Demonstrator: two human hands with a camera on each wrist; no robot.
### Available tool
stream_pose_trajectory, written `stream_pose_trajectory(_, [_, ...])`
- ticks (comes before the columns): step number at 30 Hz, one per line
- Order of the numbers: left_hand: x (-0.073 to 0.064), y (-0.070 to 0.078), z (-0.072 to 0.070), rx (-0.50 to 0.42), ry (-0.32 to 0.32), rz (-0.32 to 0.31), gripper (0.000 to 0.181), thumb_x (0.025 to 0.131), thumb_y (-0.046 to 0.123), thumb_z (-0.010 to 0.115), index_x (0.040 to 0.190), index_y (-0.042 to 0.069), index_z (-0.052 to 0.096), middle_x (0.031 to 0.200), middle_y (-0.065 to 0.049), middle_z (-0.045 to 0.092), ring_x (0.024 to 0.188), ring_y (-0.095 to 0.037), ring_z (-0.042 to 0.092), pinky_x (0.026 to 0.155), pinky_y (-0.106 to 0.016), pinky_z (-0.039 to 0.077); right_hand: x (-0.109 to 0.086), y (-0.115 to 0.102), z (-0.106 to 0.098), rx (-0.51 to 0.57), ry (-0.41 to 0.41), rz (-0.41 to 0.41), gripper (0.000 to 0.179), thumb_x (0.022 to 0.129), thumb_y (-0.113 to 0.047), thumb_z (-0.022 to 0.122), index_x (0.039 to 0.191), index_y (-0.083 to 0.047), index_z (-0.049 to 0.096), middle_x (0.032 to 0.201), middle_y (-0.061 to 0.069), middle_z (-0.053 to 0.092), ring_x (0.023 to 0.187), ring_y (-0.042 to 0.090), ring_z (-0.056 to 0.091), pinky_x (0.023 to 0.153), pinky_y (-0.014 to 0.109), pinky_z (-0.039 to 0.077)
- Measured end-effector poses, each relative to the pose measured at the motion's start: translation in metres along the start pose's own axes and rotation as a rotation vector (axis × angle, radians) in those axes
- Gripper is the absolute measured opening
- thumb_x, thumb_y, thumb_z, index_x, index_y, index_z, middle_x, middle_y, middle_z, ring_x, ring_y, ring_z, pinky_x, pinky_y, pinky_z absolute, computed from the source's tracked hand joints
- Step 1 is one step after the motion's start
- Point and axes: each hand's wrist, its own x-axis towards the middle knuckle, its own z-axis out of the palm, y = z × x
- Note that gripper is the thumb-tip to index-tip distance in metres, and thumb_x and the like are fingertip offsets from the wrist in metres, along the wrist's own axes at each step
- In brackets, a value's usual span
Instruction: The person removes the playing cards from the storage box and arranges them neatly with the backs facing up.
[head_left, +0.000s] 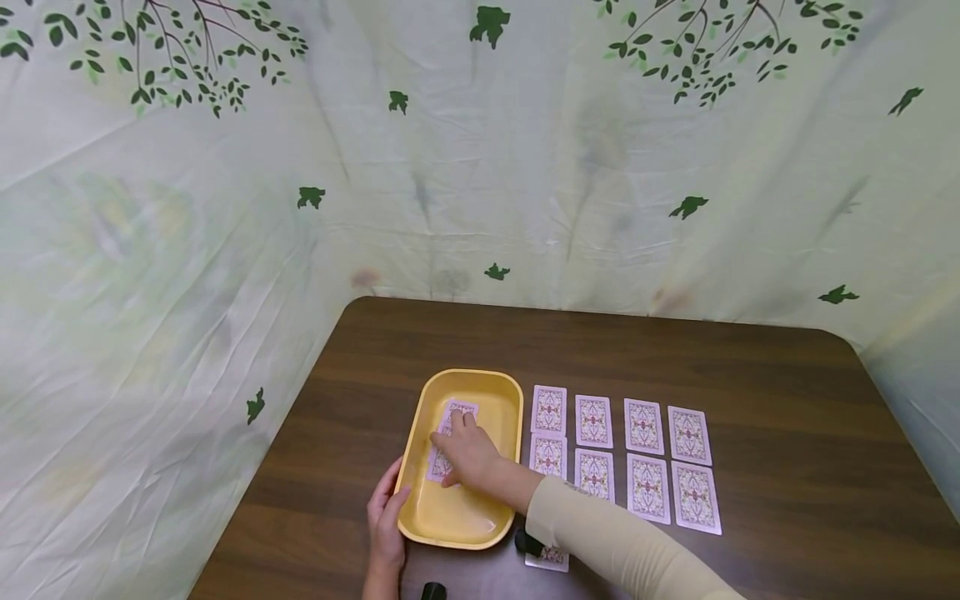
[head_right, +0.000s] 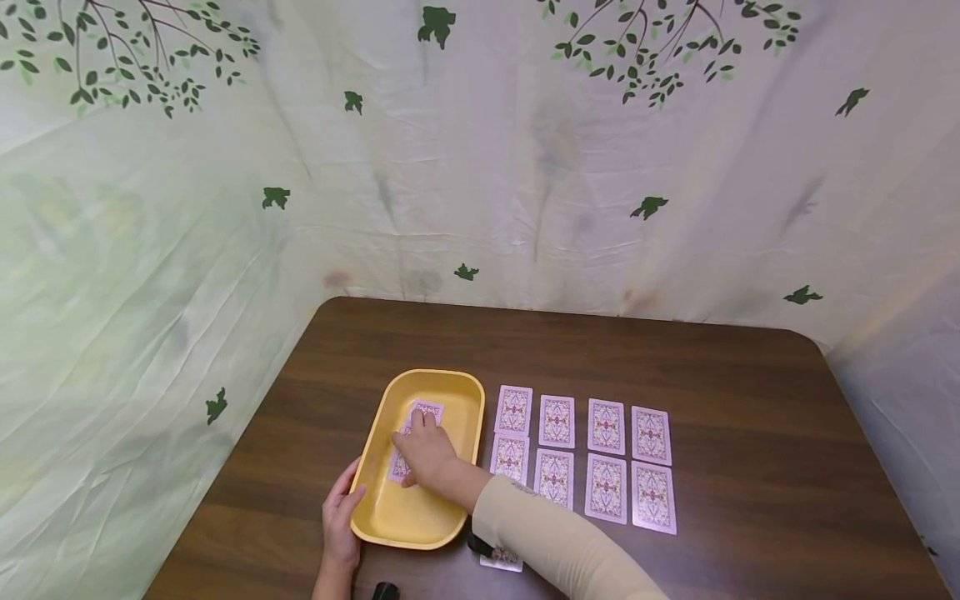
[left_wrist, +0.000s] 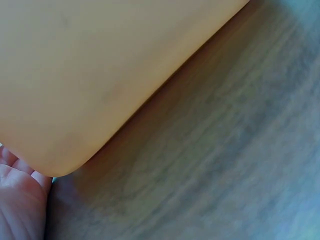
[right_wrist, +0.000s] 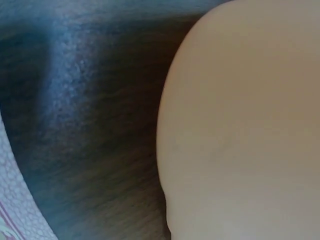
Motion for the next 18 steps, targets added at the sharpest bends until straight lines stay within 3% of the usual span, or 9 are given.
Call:
stream_pose_trajectory(8, [-0.002, 0.000, 0.000, -0.011, 0.007, -0.012, 0.037, 0.089, -0.007, 0.041, 0.123, -0.022, 0.040, 0.113, -0.004, 0.059, 0.099, -0.015, 0.056, 0.082, -0.024, 0.046, -0.003, 0.002, 0.000, 0.058, 0.024, -0.047, 0.069, 0.062, -0.049, 0.079, 0.118, -0.018, 0.055, 0.104, 0.012, 0.042, 0.090, 0.023, 0.041, 0.062, 0.025, 0.044])
stream_pose_trajectory(18, [-0.001, 0.000, 0.000, -0.012, 0.003, 0.013, 0.037, 0.088, -0.008, 0.042, 0.123, -0.022, 0.039, 0.115, -0.004, 0.059, 0.100, -0.015, 0.056, 0.083, -0.023, 0.045, -0.008, 0.013, -0.012, 0.151, 0.059, -0.070, 0.062, 0.069, -0.042, 0.074, 0.122, -0.017, 0.052, 0.115, 0.016, 0.040, 0.102, 0.027, 0.041, 0.077, 0.032, 0.045])
